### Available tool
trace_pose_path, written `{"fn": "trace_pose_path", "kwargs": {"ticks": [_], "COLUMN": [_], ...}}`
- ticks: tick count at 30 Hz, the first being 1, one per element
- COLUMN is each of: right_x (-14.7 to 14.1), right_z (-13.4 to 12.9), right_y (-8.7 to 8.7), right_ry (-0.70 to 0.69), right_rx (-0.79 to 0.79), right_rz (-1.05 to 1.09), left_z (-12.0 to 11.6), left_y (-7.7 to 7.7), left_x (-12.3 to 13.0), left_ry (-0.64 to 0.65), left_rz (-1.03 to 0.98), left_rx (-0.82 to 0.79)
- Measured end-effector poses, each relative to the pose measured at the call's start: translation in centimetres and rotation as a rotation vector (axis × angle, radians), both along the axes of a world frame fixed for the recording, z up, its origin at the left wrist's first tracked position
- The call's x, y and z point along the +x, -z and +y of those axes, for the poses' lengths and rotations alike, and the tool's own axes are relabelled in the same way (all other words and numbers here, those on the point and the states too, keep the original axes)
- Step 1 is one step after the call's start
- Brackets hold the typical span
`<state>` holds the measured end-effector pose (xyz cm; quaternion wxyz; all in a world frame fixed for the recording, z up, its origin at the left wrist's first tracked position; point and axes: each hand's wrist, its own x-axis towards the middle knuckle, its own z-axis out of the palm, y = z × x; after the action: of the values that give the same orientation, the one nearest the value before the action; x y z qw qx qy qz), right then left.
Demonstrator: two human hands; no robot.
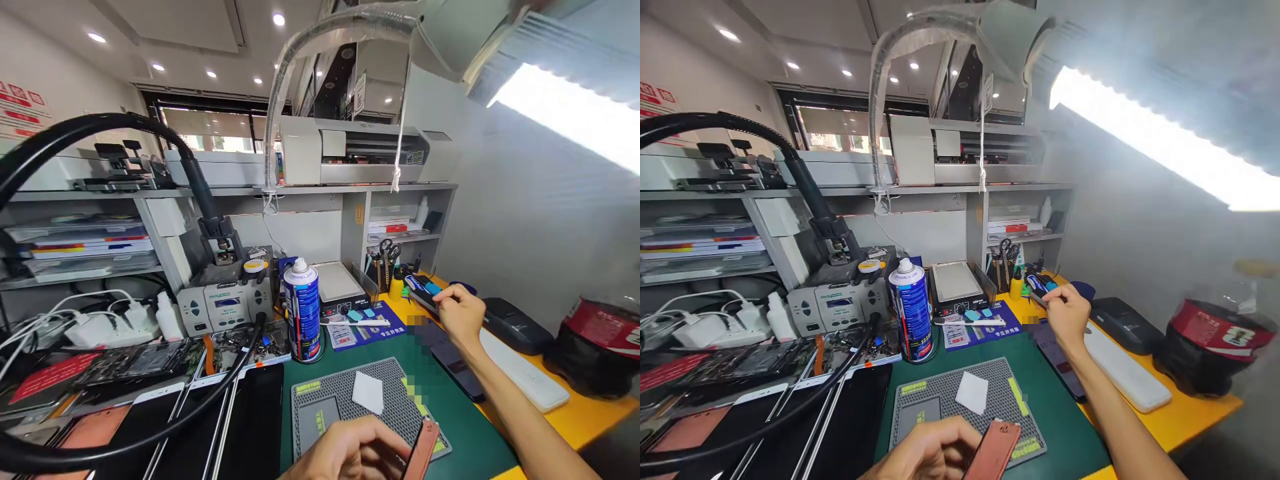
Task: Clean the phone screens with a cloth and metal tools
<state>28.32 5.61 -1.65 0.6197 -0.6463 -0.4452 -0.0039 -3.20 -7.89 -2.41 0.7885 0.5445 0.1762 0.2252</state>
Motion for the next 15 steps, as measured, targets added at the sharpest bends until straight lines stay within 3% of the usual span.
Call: {"fn": "trace_pose_path", "kwargs": {"ticks": [7, 15], "right_x": [-0.4, 0.2], "right_z": [0.0, 0.8], "right_y": [0.2, 1.1], "right_ry": [-0.074, -0.148], "right_rx": [-0.033, 0.052], "right_rz": [0.013, 0.051], "left_z": [-0.2, 0.3], "left_y": [-0.4, 0.0], "left_x": [-0.5, -0.4], "left_ry": [0.001, 0.017], "left_rz": [0.010, 0.021], "left_rx": [-0.008, 0.018]}}
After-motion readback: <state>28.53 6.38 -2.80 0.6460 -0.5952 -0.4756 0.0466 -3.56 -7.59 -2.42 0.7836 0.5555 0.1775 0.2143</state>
